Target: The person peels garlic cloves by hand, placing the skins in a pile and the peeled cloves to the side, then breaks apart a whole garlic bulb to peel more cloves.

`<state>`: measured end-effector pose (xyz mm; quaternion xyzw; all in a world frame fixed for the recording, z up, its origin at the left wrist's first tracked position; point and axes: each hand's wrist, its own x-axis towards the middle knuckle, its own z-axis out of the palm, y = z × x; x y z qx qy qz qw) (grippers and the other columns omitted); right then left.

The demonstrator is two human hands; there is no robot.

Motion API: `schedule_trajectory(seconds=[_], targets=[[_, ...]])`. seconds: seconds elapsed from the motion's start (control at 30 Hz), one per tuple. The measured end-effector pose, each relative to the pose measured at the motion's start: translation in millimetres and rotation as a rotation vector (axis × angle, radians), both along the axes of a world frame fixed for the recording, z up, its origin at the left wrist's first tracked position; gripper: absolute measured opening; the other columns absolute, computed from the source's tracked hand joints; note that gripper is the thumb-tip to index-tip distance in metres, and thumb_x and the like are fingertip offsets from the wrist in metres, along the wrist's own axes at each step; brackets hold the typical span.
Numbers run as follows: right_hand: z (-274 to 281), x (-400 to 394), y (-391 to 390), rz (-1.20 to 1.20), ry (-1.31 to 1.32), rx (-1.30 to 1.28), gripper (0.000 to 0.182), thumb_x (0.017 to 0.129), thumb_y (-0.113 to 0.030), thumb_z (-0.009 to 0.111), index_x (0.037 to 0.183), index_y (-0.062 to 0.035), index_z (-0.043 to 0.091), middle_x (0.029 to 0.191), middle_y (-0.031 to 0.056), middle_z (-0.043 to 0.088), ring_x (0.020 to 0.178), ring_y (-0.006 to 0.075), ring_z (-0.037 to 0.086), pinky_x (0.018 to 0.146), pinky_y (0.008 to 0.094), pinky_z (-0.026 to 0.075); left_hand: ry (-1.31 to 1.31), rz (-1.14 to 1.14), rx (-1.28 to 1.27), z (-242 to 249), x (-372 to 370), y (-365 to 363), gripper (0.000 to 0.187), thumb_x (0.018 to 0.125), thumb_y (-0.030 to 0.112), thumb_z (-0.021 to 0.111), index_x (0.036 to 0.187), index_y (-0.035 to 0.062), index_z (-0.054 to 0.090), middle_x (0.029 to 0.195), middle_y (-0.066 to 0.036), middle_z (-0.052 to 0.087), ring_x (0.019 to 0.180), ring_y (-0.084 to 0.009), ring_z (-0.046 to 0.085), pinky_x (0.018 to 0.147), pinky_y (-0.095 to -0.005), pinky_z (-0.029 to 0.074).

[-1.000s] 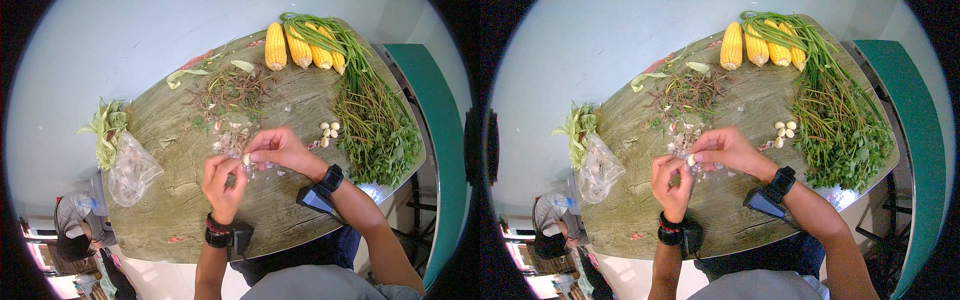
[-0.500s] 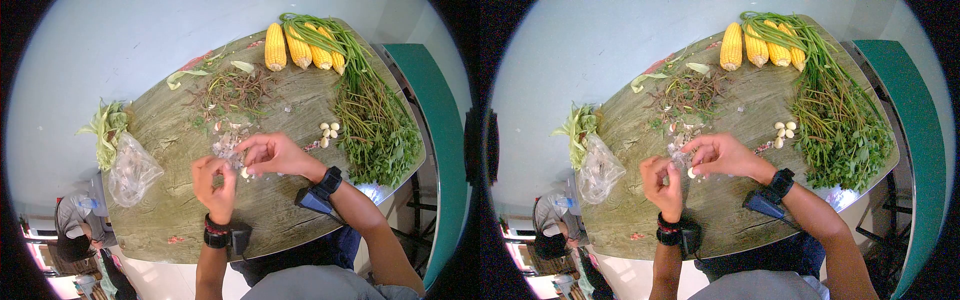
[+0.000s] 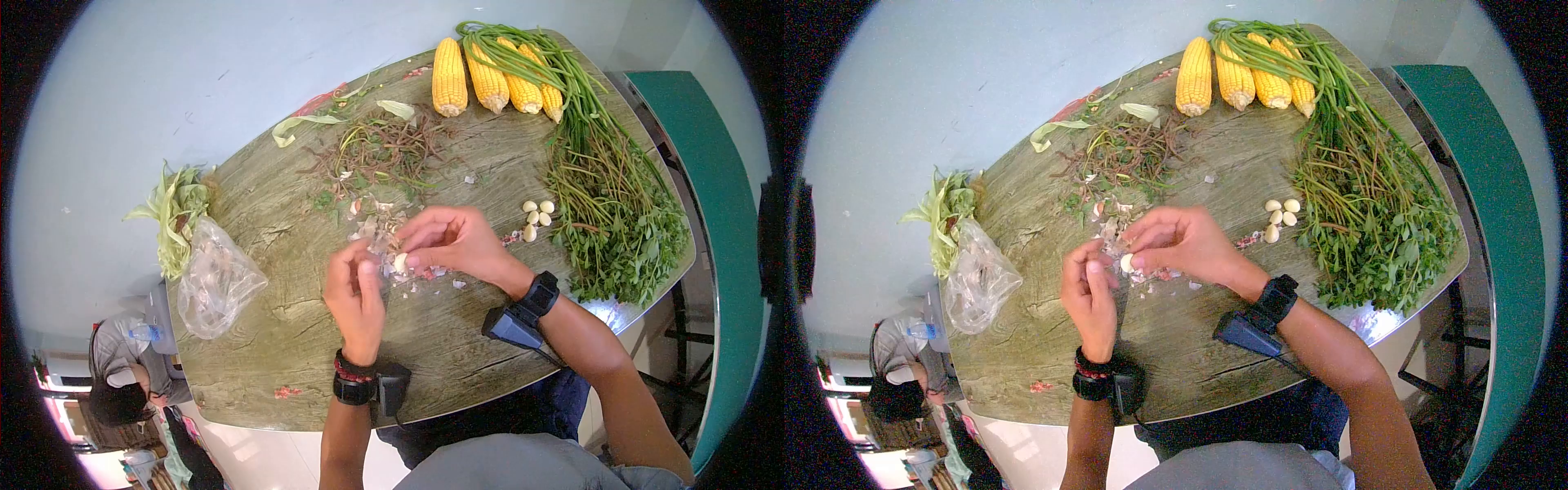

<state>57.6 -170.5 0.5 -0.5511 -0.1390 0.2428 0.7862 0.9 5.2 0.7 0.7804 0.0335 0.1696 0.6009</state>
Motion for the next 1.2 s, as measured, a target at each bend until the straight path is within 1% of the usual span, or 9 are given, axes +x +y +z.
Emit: schedule_trajectory(seconds=[0.17,0.27,0.47,0.57,0.67,0.77,0.87,0.97,1.2], targets=[[-6.1,1.1,2.5,-0.119,-0.104,0.005,0.031,0.077,0.001,0.074,0.106,0.0020,0.062,0.089,0.0065,0.069,0.079,0.0101,0.065,0.070,0.0234,0.054,-0.163,-0.178,0.285,8.3,-2.1,-4.9,0.028,0.079,-0.002,0.069,0.106,0.0053,0.067,0.089,-0.006,0.062,0.071,-0.0098,0.057,0.059,-0.0221,0.046],[-0.8,0.4,0.3,-0.069,-0.103,-0.042,0.032,0.076,0.001,0.075,0.105,0.0016,0.063,0.091,0.0063,0.069,0.084,0.0103,0.065,0.074,0.0238,0.054,-0.246,-0.132,0.265,1.1,-0.7,-2.7,0.029,0.076,-0.006,0.071,0.103,0.0037,0.069,0.093,-0.007,0.064,0.074,-0.0111,0.059,0.061,-0.0226,0.047],[0.2,0.0,0.5,-0.001,-0.085,0.014,0.032,0.074,0.002,0.076,0.104,0.0013,0.064,0.096,0.0064,0.068,0.087,0.0106,0.064,0.078,0.0253,0.053,-0.113,-0.146,-0.082,-1.5,-3.7,-3.1,0.024,0.076,-0.007,0.070,0.099,0.0004,0.069,0.094,-0.009,0.064,0.078,-0.0149,0.062,0.064,-0.0237,0.049],[-7.9,-0.4,2.5,0.025,-0.164,-0.006,0.032,0.074,0.003,0.076,0.105,0.0013,0.065,0.096,0.0061,0.068,0.086,0.0110,0.064,0.078,0.0253,0.054,-0.183,-0.161,0.000,-8.1,-2.0,-0.8,0.022,0.076,-0.007,0.070,0.096,0.0008,0.069,0.095,-0.010,0.065,0.079,-0.0160,0.063,0.067,-0.0233,0.049],[-11.6,-1.4,4.2,0.014,-0.156,-0.011,0.031,0.075,-0.004,0.078,0.104,-0.0028,0.068,0.090,0.0039,0.069,0.075,0.0070,0.062,0.067,0.0217,0.051,-0.224,-0.111,0.118,-0.8,-2.1,-3.8,0.022,0.075,-0.007,0.071,0.095,0.0020,0.070,0.094,-0.009,0.063,0.078,-0.0157,0.061,0.068,-0.0237,0.048],[-11.1,-2.6,3.7,0.068,-0.100,0.055,0.029,0.078,0.000,0.074,0.106,0.0010,0.066,0.093,0.0069,0.069,0.080,0.0110,0.065,0.073,0.0239,0.053,-0.257,-0.059,0.196,5.5,-3.0,-5.3,0.024,0.074,-0.007,0.072,0.095,0.0032,0.071,0.090,-0.008,0.060,0.077,-0.0150,0.058,0.067,-0.0241,0.047],[-0.2,0.4,-5.7,0.135,0.053,0.032,0.025,0.081,-0.004,0.072,0.105,0.0008,0.067,0.090,0.0074,0.070,0.077,0.0109,0.065,0.070,0.0227,0.052,-0.311,-0.086,0.264,2.7,-1.9,-1.7,0.026,0.072,-0.007,0.072,0.096,0.0035,0.072,0.088,-0.006,0.057,0.077,-0.0150,0.056,0.066,-0.0244,0.046],[0.2,-0.4,-4.4,0.126,0.048,0.038,0.022,0.083,-0.007,0.070,0.104,0.0011,0.067,0.088,0.0073,0.070,0.075,0.0106,0.065,0.067,0.0217,0.051,-0.305,-0.091,0.235,4.1,-2.2,-3.1,0.028,0.071,-0.009,0.072,0.096,0.0037,0.072,0.087,-0.007,0.058,0.077,-0.0155,0.056,0.065,-0.0241,0.045],[-4.1,1.5,-3.6,0.138,0.025,0.041,0.024,0.077,-0.001,0.075,0.100,0.0007,0.068,0.087,0.0068,0.070,0.076,0.0111,0.066,0.068,0.0224,0.052,-0.358,-0.103,0.268,4.0,-3.1,-2.6,0.031,0.069,-0.013,0.071,0.095,0.0043,0.073,0.082,-0.007,0.060,0.073,-0.0158,0.058,0.064,-0.0248,0.046]])
